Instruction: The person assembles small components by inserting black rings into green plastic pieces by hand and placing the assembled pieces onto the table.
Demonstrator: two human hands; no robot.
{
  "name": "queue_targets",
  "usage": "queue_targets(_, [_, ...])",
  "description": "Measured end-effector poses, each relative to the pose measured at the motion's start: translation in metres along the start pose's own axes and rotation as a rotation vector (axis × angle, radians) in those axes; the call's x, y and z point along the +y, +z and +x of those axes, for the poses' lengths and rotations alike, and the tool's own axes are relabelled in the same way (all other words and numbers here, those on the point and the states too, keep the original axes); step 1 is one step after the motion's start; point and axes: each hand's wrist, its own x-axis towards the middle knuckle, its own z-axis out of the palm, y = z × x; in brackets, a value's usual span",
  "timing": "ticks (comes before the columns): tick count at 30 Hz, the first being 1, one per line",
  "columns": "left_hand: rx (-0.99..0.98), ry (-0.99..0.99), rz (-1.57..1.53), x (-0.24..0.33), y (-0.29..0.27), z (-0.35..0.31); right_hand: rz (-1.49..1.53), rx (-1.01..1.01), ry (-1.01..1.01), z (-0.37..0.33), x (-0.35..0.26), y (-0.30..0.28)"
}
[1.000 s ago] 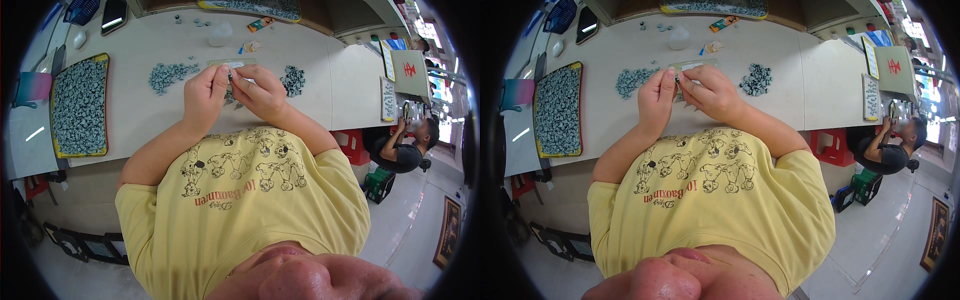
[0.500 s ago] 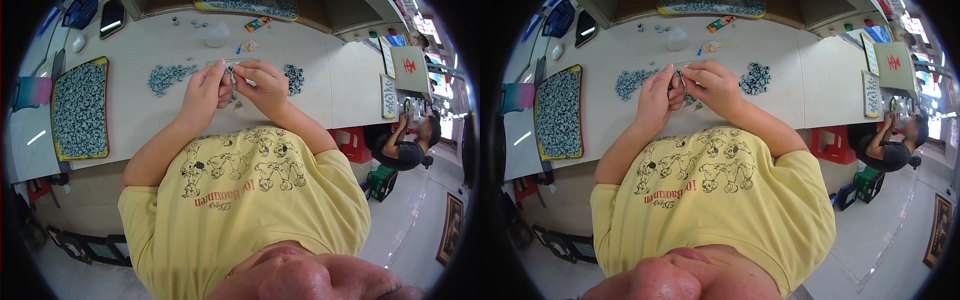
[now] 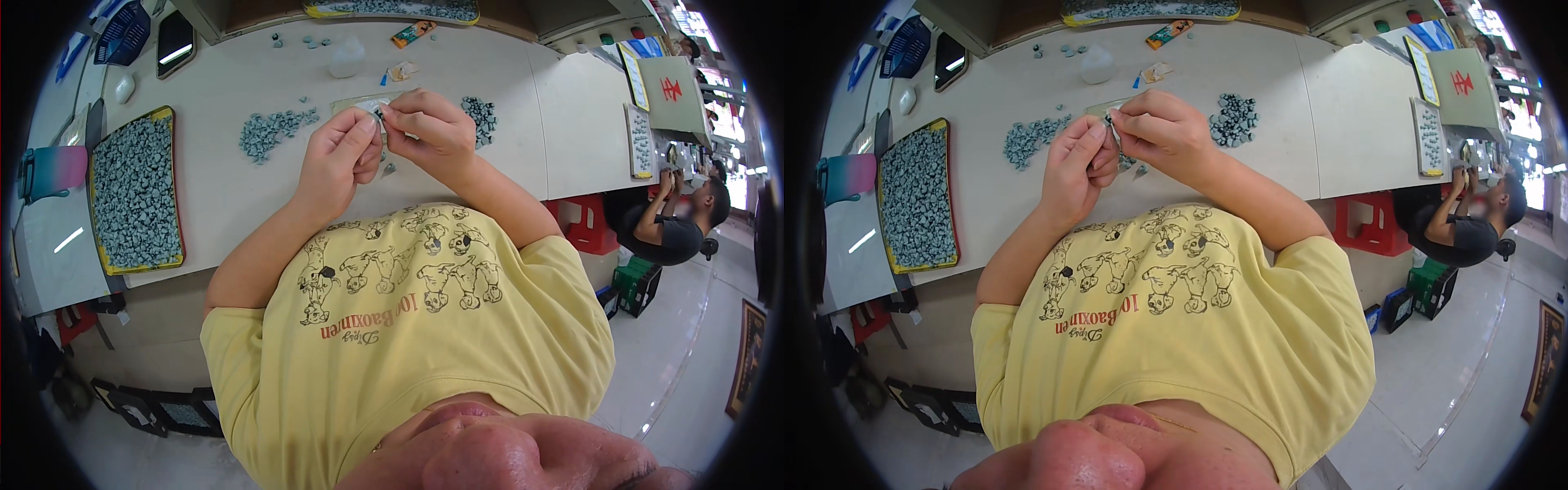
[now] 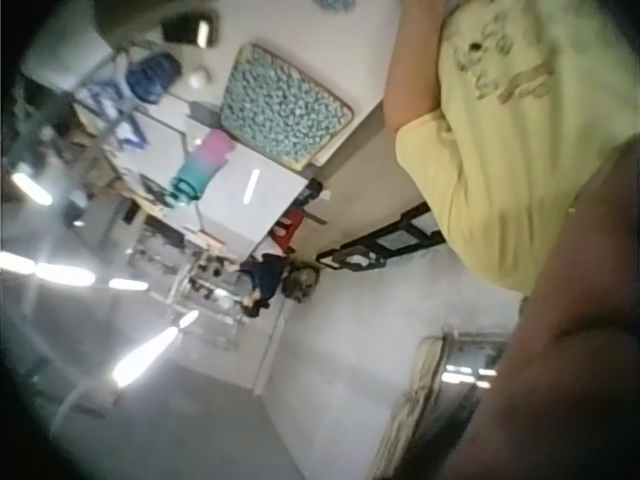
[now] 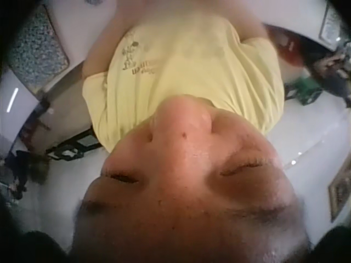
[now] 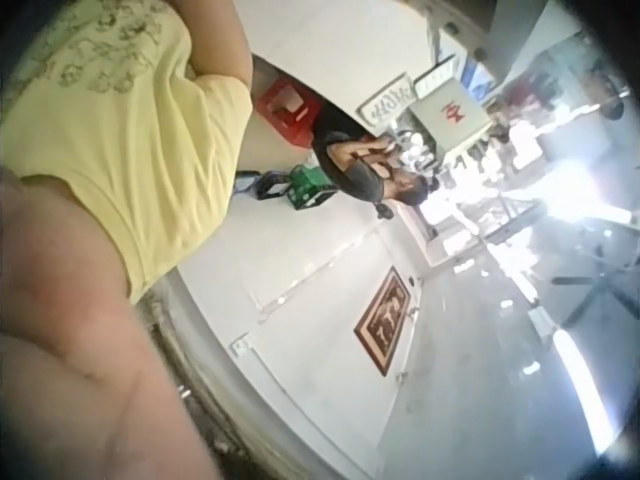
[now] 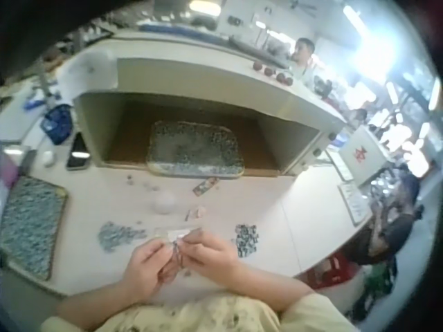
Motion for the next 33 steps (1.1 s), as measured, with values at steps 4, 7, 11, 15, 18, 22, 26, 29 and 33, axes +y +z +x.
queue_targets(4, [-0.022,0.022,0.026,-0.001,-0.002,0.0,0.004,0.017,-0.018,-0.001,0.001,0.003])
queue_targets(7, [-0.029,0.026,0.037,0.0,-0.003,0.0,0.008,0.02,-0.018,-0.001,0.001,0.004])
queue_targets(11, [-0.022,0.018,0.041,0.0,-0.003,-0.001,0.012,0.021,-0.016,-0.001,0.002,0.005])
queue_targets(15, [-0.043,0.012,0.028,0.0,-0.003,0.0,0.029,0.021,-0.011,-0.001,0.002,0.003])
queue_targets(18, [-0.053,0.001,0.004,0.001,-0.003,0.0,0.047,0.008,-0.003,0.0,0.0,0.001])
queue_targets(22, [-0.077,-0.062,-0.068,0.004,-0.002,0.0,0.122,-0.012,0.043,-0.002,0.002,-0.001])
queue_targets(26, [-0.085,-0.125,-0.112,0.006,0.0,0.0,0.207,-0.022,0.06,-0.002,0.005,-0.003])
queue_targets(29, [-0.087,-0.144,-0.137,0.006,0.0,0.0,0.231,-0.048,0.08,-0.002,0.006,-0.005])
queue_targets(33, [-0.086,-0.15,-0.12,0.006,0.001,0.002,0.232,-0.044,0.088,-0.004,0.007,-0.006])
